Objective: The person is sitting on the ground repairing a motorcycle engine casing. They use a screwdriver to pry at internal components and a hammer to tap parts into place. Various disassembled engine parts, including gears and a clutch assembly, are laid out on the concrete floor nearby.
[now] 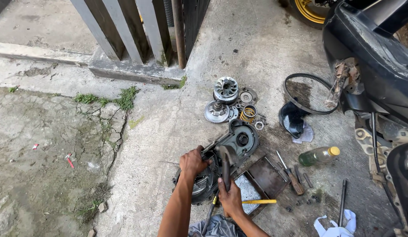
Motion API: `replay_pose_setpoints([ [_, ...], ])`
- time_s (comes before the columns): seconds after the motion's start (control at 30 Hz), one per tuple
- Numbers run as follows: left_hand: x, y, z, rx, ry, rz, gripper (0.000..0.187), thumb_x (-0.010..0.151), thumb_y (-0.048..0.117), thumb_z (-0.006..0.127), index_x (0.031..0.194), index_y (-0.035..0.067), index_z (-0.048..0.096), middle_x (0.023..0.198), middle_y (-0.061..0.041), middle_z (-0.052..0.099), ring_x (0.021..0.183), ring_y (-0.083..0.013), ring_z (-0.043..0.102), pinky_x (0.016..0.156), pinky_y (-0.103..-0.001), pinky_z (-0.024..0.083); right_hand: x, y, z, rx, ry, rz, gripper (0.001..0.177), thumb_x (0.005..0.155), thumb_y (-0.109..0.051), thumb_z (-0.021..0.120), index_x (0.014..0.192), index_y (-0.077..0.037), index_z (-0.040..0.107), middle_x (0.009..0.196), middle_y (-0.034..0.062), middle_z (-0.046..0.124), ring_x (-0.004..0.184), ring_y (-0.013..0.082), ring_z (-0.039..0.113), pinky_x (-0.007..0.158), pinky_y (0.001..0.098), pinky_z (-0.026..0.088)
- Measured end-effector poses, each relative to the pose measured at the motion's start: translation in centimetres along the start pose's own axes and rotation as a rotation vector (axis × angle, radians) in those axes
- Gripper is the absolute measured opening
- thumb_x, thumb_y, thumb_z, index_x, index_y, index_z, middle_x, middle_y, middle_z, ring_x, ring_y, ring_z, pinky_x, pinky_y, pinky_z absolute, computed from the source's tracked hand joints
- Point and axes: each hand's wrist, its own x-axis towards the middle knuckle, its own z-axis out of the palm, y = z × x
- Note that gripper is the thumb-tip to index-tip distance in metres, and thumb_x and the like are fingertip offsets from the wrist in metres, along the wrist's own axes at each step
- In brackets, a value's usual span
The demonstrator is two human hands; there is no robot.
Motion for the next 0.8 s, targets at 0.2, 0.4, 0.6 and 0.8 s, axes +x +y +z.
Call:
replay_pose_setpoints([
  [0.2, -0.5, -0.1, -0.2, 0.006, 0.024, 0.024, 0.065, 0.078, 0.058, 0.081, 0.127, 0.021, 0.060, 0.094, -0.005, 0.076, 0.087, -0.0260, 0.074, 0.079, -0.041, 0.055, -0.5, -0.8, 0.3, 0.197, 0.036, 0.062, 0.032, 0.097, -0.032, 0.063, 0.107, -0.001, 0.066, 0.051, 0.0020, 0.051, 0.038, 0.0125, 0.050, 0.035, 0.0290, 0.039],
  [0.4, 0.3, -0.1, 0.4, 0.046, -0.015, -0.007, 0.071, 0.078, 0.063, 0.078, 0.131, 0.022, 0.057, 0.081, -0.002, 0.075, 0.073, -0.0208, 0.071, 0.070, -0.037, 0.055, 0.2, 0.1, -0.1, -0.023, -0.014, 0.073, 0.039, 0.098, -0.042, 0.058, 0.105, -0.004, 0.066, 0.053, -0.0006, 0.053, 0.040, 0.0129, 0.052, 0.039, 0.0291, 0.044],
  [0.6, -0.3, -0.1, 0.2, 0.017, 0.010, 0.009, 0.072, 0.077, 0.061, 0.080, 0.132, 0.020, 0.057, 0.085, -0.005, 0.076, 0.076, -0.0235, 0.072, 0.074, -0.040, 0.055, 0.2, 1.5, 0.4, 0.165, 0.043, 0.019, 0.034, 0.097, -0.032, 0.062, 0.101, 0.001, 0.064, 0.050, 0.0018, 0.054, 0.037, 0.0142, 0.052, 0.033, 0.0294, 0.042],
  [0.8, -0.1, 0.0, 0.3, 0.000, -0.014, -0.007, 0.068, 0.078, 0.058, 0.079, 0.130, 0.020, 0.057, 0.080, -0.003, 0.073, 0.068, -0.0198, 0.068, 0.068, -0.037, 0.055, 0.8, 2.4, 0.4, -0.028, -0.025, -0.028, 0.039, 0.097, -0.041, 0.058, 0.103, -0.003, 0.066, 0.050, -0.0007, 0.053, 0.035, 0.0131, 0.050, 0.032, 0.0295, 0.042],
])
